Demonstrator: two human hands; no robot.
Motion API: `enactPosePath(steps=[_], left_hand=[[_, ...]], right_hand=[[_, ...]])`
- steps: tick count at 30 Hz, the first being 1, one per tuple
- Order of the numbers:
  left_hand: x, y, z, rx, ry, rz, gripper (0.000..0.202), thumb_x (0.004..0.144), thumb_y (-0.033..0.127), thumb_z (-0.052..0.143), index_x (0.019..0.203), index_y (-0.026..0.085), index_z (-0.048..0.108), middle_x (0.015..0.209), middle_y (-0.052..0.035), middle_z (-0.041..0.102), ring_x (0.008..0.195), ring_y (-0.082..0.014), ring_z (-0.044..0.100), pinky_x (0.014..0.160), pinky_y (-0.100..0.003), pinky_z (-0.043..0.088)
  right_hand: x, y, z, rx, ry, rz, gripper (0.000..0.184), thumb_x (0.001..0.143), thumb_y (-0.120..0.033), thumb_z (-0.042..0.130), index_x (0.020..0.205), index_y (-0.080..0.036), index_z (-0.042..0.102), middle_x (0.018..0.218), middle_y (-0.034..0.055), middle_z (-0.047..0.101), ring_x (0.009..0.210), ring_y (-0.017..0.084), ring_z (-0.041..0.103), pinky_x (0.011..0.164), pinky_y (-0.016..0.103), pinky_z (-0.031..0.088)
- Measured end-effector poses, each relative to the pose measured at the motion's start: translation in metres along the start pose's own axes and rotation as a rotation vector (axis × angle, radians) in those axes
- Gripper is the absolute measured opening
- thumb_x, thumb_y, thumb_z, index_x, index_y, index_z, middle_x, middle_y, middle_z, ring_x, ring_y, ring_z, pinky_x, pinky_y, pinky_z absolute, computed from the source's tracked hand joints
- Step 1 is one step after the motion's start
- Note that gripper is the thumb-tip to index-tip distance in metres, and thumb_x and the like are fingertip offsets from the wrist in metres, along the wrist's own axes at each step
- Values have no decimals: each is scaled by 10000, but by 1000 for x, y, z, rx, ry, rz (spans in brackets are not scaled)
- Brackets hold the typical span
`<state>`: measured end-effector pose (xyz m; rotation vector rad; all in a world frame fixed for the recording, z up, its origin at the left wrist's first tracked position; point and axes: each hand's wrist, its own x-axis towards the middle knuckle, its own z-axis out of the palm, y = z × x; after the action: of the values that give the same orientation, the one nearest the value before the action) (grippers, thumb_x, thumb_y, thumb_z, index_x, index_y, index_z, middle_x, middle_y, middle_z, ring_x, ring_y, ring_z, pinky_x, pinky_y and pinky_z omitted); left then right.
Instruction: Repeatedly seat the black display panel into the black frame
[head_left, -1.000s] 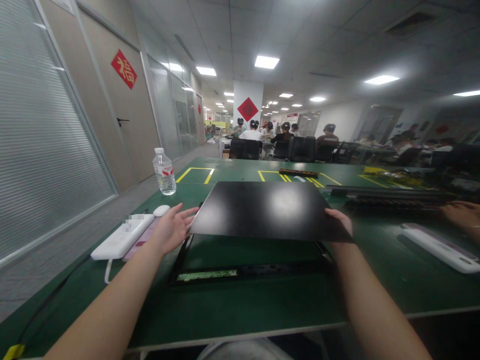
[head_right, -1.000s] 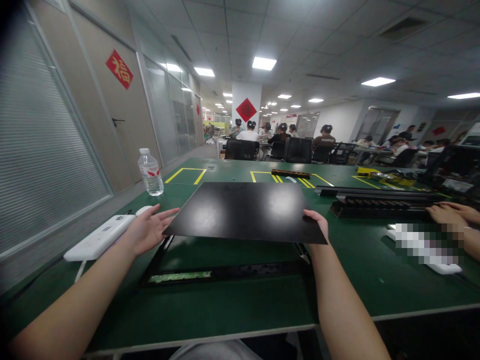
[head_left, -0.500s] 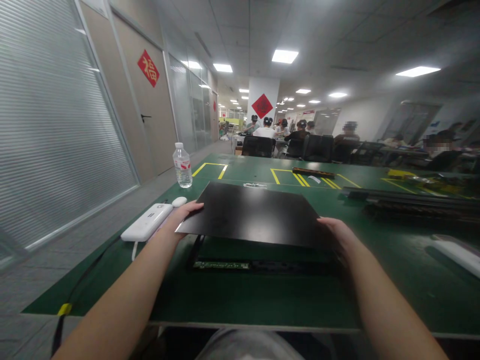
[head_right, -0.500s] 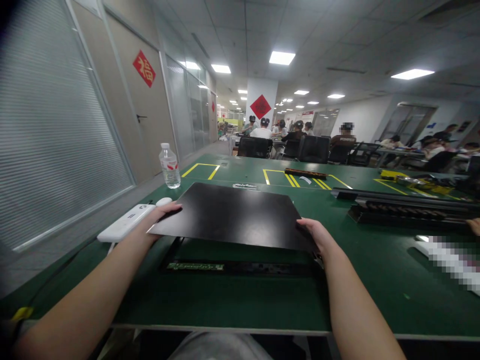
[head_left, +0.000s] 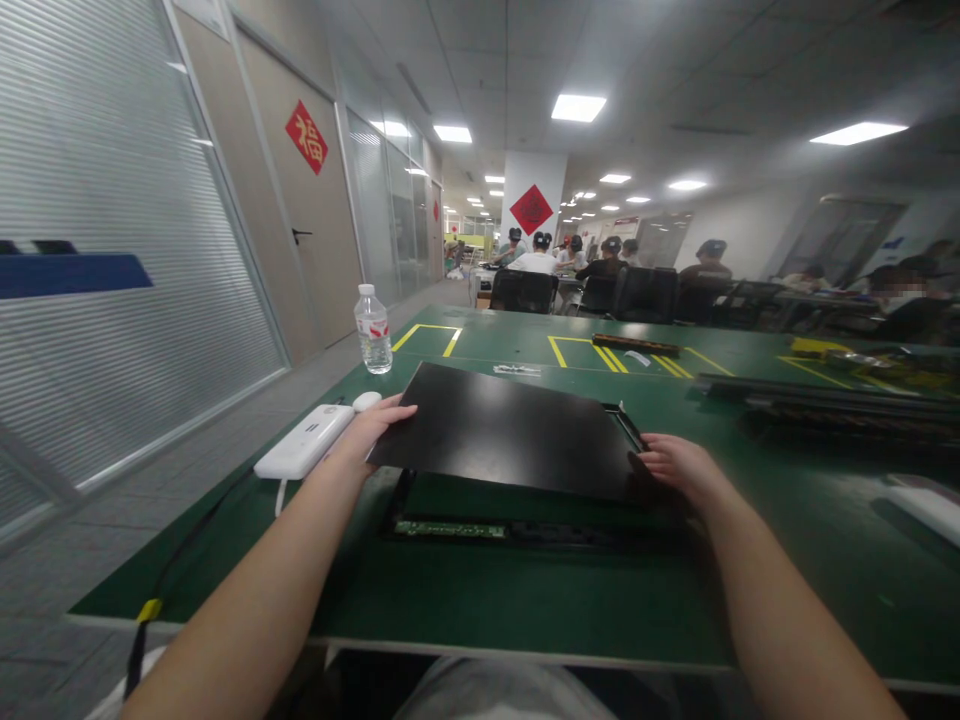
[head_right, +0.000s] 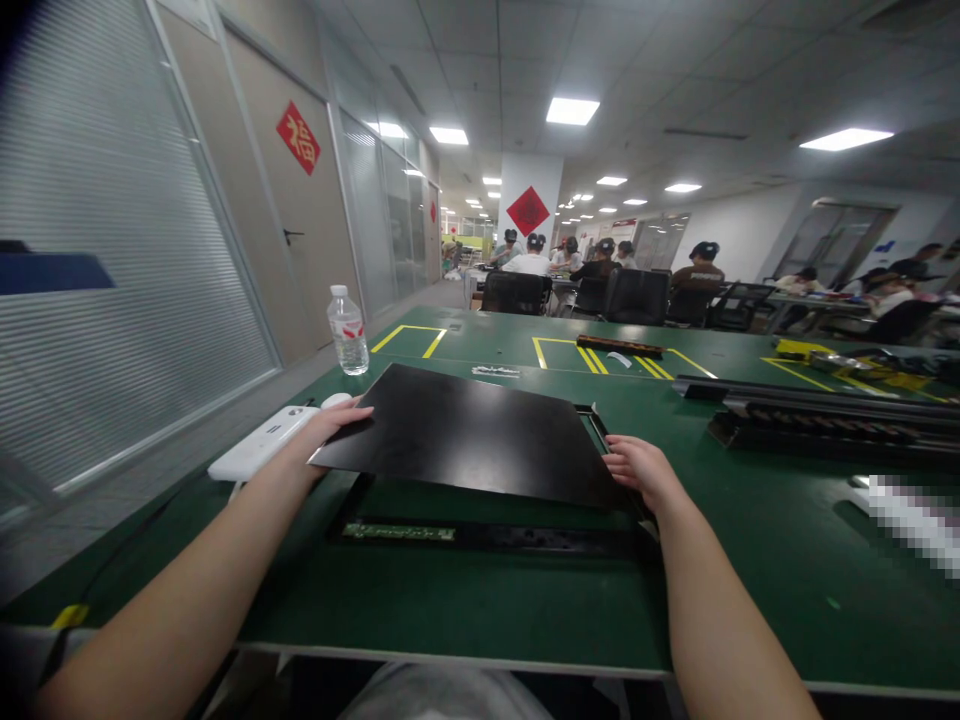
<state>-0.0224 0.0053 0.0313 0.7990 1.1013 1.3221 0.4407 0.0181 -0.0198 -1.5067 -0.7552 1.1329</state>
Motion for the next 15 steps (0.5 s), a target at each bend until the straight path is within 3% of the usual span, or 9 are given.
enactPosePath(steps=[8,11,15], left_hand=[[0,-4,5,73,56,57,556,655,71,755,1195,120,631,718,-50,748,567,-199,706,543,-272,567],[-3,-4,8,110,77,63,539,658,85,769,1179,132,637,719,-48,745,574,-197,706,548,-266,563],[-5,-6,12,145,92,58,563,660,96,782,1199,152,626,731,-43,743,587,-206,710,552,-279,568]], right_hand=[[-2,2,4,-185,76,-106,357,713,-60,631,1051,-159,689,543,26,659,404,136,586,375,185,436],[-1,3,2,-192,99,-124,367,693,-68,645,1045,-160,697,530,18,649,406,130,579,377,179,421],[-2,2,0,-135,128,-162,510,678,-66,658,1175,-182,681,542,6,655,421,129,584,394,180,408]])
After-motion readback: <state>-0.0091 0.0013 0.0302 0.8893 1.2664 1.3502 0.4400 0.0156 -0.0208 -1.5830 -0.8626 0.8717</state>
